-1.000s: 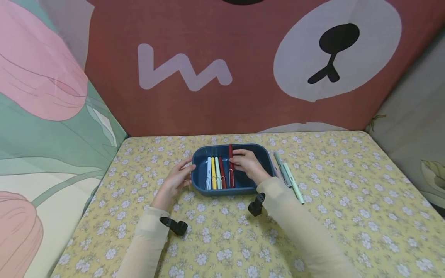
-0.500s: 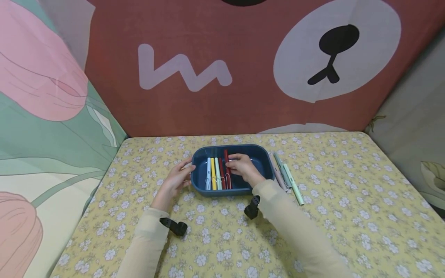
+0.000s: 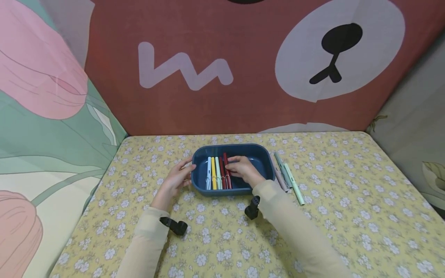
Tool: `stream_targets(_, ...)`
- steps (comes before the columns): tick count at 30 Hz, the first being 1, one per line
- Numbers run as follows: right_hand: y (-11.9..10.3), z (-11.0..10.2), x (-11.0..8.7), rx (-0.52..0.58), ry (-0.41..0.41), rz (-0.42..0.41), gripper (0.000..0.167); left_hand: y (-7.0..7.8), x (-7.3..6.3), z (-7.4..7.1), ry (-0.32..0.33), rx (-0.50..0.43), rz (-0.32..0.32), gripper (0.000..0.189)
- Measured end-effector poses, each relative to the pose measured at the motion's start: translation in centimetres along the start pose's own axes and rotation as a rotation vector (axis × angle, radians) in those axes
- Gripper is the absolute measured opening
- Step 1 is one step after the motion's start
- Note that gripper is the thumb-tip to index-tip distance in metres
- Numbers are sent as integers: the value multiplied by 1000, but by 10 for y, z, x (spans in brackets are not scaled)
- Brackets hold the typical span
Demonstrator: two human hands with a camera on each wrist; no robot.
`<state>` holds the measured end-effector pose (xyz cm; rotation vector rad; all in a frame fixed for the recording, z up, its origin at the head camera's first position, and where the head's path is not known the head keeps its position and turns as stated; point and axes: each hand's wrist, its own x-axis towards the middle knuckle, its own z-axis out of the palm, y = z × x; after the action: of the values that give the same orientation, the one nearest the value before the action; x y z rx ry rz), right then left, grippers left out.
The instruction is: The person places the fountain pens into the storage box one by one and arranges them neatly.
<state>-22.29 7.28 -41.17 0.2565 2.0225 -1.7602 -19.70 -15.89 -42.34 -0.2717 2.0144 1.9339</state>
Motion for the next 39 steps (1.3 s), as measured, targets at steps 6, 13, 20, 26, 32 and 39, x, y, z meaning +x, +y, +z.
stream_targets(6,1,-1,1,-20,7,18,42,0,0,0,-5,0,3,54)
stream_targets(13,2,-1,3,-53,19,36,41,1,-1,0,-15,0,2,54)
stream_targets(20,2,-3,3,-62,22,47,41,0,0,0,-14,-4,1,55)
stream_targets(26,2,-3,4,-54,32,48,40,-1,2,-1,-16,-4,2,54)
stream_targets(32,3,-1,5,-61,42,36,39,-1,3,-1,-15,-3,7,54)
stream_targets(39,4,0,5,-83,46,37,36,1,0,0,-18,-12,-3,55)
